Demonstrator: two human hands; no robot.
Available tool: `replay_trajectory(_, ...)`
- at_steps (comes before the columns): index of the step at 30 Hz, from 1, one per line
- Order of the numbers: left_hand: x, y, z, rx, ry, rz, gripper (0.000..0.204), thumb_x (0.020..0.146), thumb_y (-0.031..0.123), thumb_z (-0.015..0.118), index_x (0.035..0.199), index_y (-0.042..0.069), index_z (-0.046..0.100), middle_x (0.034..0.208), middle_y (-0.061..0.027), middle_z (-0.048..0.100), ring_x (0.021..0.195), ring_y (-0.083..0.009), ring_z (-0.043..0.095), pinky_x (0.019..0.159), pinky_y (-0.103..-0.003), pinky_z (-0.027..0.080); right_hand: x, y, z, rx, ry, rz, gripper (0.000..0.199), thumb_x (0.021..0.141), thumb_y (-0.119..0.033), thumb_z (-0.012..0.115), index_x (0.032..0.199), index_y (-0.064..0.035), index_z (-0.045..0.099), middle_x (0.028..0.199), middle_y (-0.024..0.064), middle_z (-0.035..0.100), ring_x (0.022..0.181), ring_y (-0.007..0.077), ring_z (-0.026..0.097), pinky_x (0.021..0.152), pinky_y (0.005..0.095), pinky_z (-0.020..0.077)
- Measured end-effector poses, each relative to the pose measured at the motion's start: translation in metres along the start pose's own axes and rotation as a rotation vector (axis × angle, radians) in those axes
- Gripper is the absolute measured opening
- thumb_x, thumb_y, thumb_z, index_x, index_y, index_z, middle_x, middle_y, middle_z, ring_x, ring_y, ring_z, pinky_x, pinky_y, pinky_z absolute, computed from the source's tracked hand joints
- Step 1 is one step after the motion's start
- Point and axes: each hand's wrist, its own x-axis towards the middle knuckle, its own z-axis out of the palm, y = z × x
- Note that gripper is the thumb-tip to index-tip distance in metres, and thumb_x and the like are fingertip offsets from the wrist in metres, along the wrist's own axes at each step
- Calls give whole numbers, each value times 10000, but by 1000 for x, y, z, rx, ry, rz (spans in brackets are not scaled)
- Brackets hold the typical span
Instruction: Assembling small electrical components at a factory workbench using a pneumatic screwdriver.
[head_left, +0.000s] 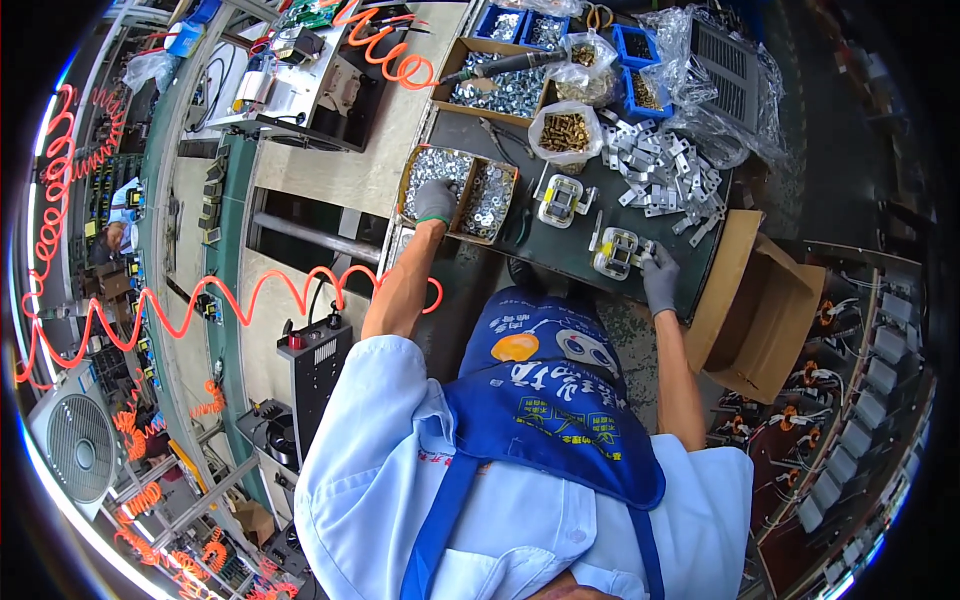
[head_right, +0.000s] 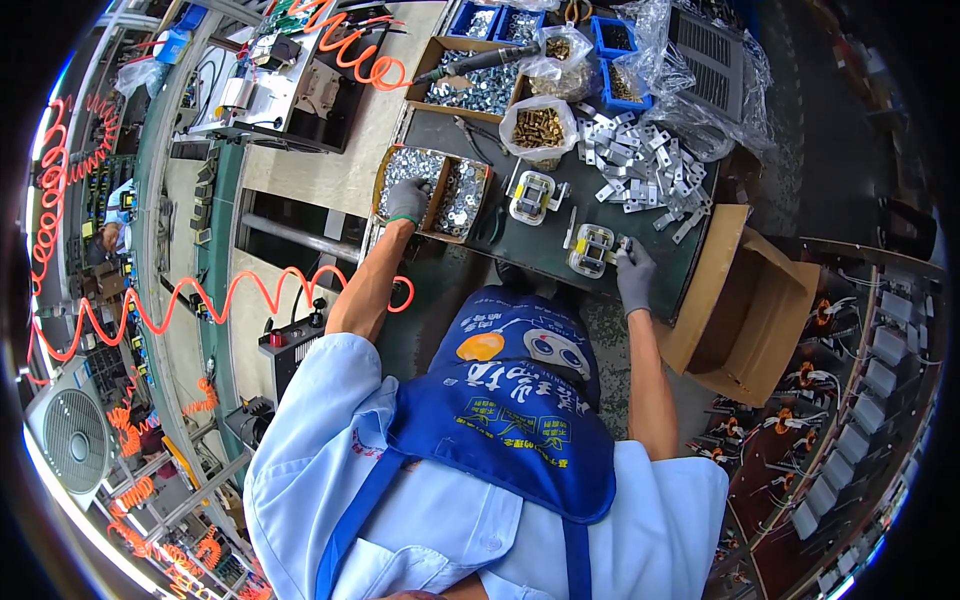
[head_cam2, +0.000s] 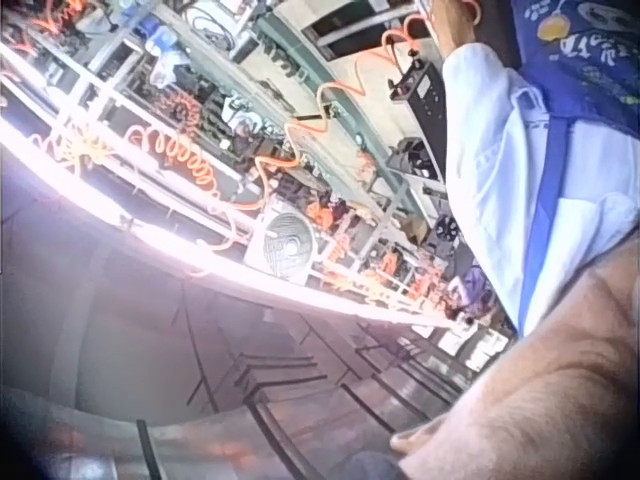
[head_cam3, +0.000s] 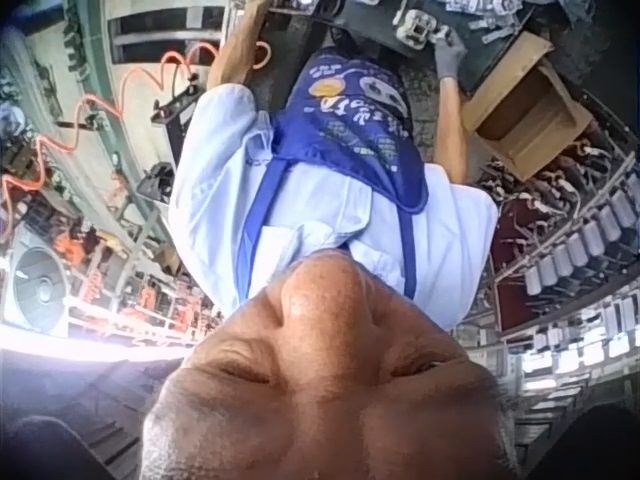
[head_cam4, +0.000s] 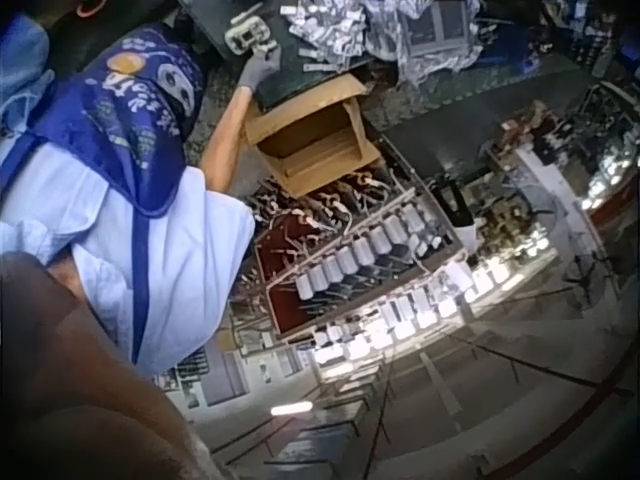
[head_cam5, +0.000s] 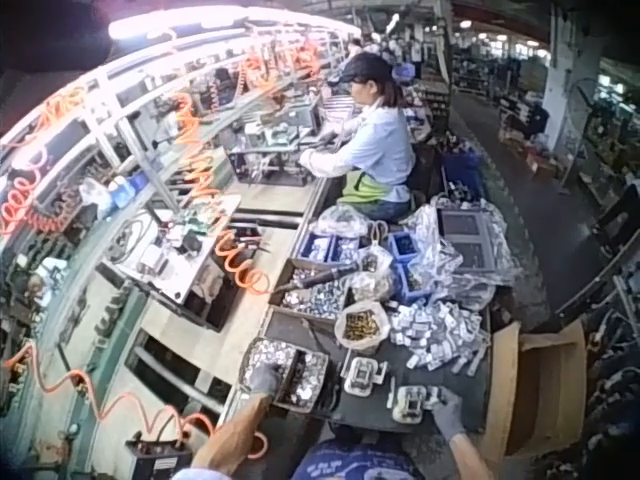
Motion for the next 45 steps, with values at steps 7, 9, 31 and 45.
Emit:
replay_trajectory(7,-4,-4,6,44,79,226,151,815,184,560,908,129,667,856,-196,626,815,-398,626,705,-481,496,3,5,-1,4,0,34,369,838,-25,607,1198,55,581,1013,94,676,841,117,612,761,266,500)
replay_trajectory(9,-2,-4,4,33,116,246,143,820,156,570,908,120,677,855,-177,635,792,-377,629,704,-464,498,4,7,-2,1,-17,2,373,834,-24,609,1197,56,580,1015,103,677,843,125,616,764,270,501)
replay_trajectory(31,-124,267,30,-400,-354,641,240,776,243,717,890,37,673,881,-180,679,812,-297,668,741,-361,523,12,9,-18,441,-103,206,181,903,-133,592,1041,-81,698,957,-6,677,802,93,602,635,263,513)
replay_trajectory(45,-131,296,94,-152,-331,678,221,718,250,708,845,69,714,812,-152,690,777,-310,674,722,-389,531,19,30,-13,511,-96,59,169,862,-72,621,1002,-28,704,922,16,692,779,74,595,676,229,489)
